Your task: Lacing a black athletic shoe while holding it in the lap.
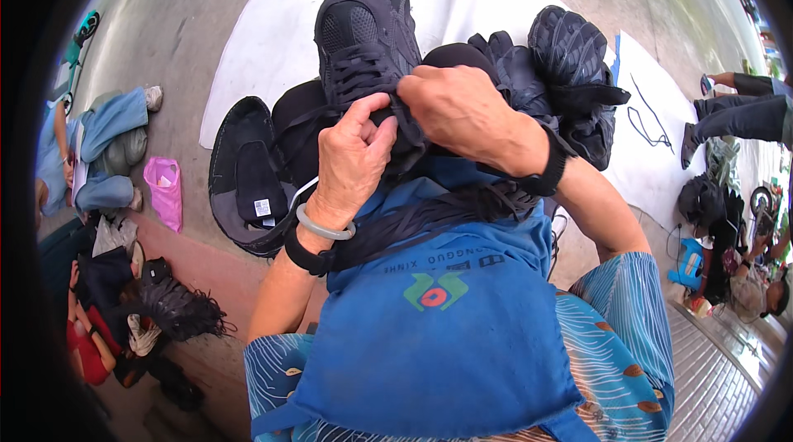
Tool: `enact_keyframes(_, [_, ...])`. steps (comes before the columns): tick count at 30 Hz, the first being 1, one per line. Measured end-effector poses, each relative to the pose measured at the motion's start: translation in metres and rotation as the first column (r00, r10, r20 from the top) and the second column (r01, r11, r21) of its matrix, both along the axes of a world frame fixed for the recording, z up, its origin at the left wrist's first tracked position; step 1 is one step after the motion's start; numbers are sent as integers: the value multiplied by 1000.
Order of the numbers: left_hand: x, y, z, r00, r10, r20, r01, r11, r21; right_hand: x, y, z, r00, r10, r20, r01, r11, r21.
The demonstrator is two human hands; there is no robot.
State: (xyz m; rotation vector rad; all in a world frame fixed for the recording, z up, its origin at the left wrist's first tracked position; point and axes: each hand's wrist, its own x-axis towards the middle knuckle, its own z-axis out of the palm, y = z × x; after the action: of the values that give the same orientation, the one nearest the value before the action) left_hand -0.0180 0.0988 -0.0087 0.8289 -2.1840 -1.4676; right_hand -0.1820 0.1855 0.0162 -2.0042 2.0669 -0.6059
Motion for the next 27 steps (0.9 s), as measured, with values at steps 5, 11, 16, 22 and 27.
enact_keyframes(5, [-2,-1,-1,1000,22,-9,-22,998,61,21,22,6,984,-118,135,123,992,-33])
enact_keyframes(11, [-7,4,-6,998,29,-63,-27,999,20,36,20,-12,996,-70,-53,63,990,-126])
enact_keyframes(16, [-10,5,-16,998,3,-64,-16,979,-202,25,27,-27,935,-116,334,173,974,-145])
enact_keyframes(22, [-1,2,-8,976,-58,-212,-40,902,-430,37,30,-7,883,-240,403,270,963,-19])
enact_keyframes(27, [51,6,62,938,-330,-108,345,921,183,36,43,-4,976,-67,206,118,961,-249])
